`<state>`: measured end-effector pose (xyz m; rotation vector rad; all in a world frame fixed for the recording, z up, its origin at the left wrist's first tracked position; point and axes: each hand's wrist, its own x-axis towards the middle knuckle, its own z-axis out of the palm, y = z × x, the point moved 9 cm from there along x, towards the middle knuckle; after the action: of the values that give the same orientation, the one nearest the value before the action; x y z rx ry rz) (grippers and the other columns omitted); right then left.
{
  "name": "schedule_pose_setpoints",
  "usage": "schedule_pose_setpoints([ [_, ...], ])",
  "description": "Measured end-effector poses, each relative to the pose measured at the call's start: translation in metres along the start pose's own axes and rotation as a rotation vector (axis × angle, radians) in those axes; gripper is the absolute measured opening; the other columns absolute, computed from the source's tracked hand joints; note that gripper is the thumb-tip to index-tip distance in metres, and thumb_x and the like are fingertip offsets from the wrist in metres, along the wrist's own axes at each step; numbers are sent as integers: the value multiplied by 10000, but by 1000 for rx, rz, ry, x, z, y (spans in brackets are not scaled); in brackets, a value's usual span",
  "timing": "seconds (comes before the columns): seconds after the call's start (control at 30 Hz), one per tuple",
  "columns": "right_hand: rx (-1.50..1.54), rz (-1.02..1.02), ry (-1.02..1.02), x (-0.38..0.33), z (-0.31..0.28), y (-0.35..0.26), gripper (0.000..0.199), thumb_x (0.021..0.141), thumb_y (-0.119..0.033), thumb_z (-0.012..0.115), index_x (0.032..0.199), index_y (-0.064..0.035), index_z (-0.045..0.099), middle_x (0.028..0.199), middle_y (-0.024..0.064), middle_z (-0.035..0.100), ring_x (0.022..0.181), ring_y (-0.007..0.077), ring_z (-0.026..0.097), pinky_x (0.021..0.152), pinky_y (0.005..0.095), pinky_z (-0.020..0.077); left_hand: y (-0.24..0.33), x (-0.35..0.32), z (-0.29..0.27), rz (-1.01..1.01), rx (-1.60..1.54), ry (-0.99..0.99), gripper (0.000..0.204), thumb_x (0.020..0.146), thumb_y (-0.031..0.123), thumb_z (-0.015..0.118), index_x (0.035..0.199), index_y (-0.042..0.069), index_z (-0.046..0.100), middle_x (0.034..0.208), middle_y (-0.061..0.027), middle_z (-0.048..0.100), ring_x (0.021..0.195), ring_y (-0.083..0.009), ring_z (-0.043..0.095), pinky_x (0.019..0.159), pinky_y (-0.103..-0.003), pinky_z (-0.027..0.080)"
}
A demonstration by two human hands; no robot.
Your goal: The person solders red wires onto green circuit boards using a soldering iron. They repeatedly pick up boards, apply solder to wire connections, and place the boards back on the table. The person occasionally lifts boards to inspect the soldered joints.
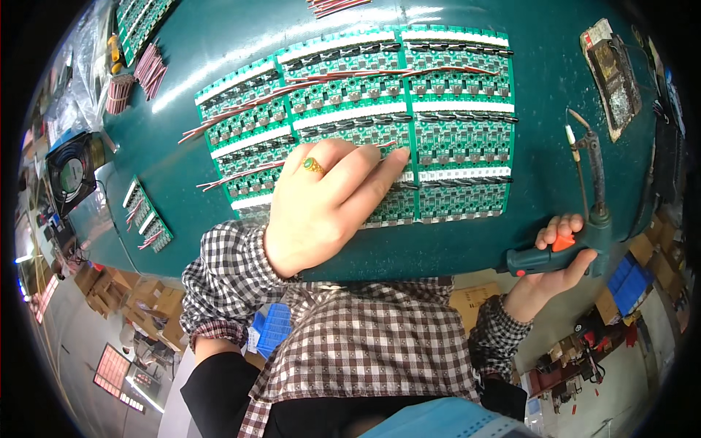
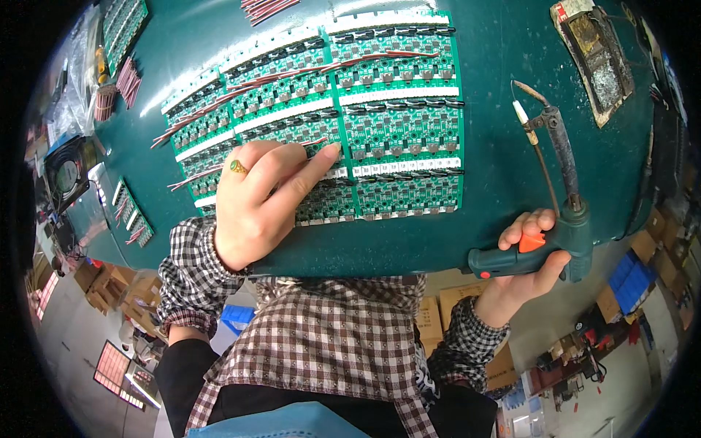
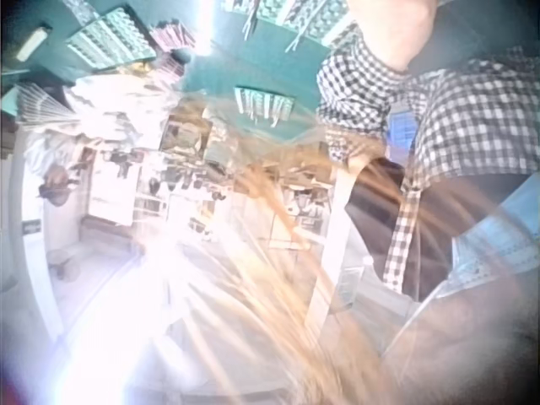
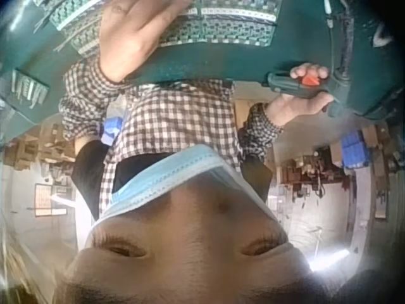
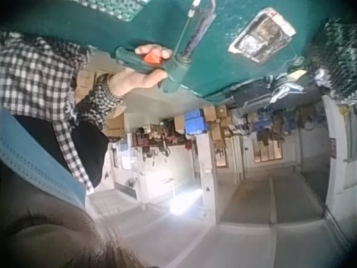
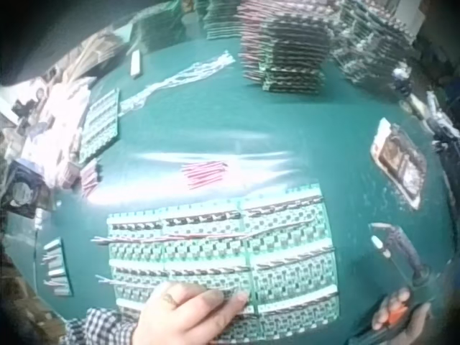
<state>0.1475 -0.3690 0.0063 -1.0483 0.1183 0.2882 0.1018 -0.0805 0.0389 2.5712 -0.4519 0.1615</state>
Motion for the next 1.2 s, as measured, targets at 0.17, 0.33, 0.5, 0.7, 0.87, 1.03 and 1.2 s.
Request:
schedule_pose_setpoints([
  [0.17,26,3,-17,-2,-2,0,514,874,-442,568,1081,14,453,944,96,516,812,200,544,635,291,527,-1,-2,-3,13,-35,43,498,547,-20,598,1042,10,646,901,-56,543,802,-213,542,675,-333,466],
  [0.33,44,-4,-41,-1,-2,0,512,883,-434,557,1094,21,449,951,101,512,815,204,543,642,294,527,-1,-2,-9,30,-44,98,437,547,-38,596,980,-9,649,891,-80,567,756,-219,568,644,-330,477],
  [0.5,38,-12,-60,0,1,-1,507,895,-427,541,1105,24,444,961,106,514,820,209,543,649,299,526,-2,-2,-9,14,-29,88,427,557,-42,603,982,-14,641,885,-82,564,736,-217,573,622,-321,479],
  [0.7,40,21,-53,0,2,0,494,906,-426,520,1106,18,438,959,101,521,832,206,546,662,301,526,0,0,-13,-21,18,30,427,577,-11,599,1003,-6,637,887,-78,563,752,-208,576,618,-313,482],
  [0.87,69,53,-38,2,5,-1,478,898,-427,538,1083,4,445,950,89,525,834,201,546,671,305,524,-2,-1,-12,-20,20,44,416,594,30,594,1006,-2,638,889,-73,566,764,-203,576,624,-317,484],
  [1.03,57,42,1,0,2,-1,481,887,-434,555,1068,-2,447,936,84,525,814,192,539,656,300,513,-5,-3,-11,-16,-25,82,402,597,50,592,993,-6,638,885,-72,573,754,-200,576,617,-312,485],
  [1.2,46,42,34,0,0,-2,483,880,-439,564,1060,-6,450,922,78,522,797,186,531,643,294,503,-7,-3,-12,-2,-44,116,389,590,41,594,971,-11,643,871,-73,579,733,-201,580,588,-305,488],
])
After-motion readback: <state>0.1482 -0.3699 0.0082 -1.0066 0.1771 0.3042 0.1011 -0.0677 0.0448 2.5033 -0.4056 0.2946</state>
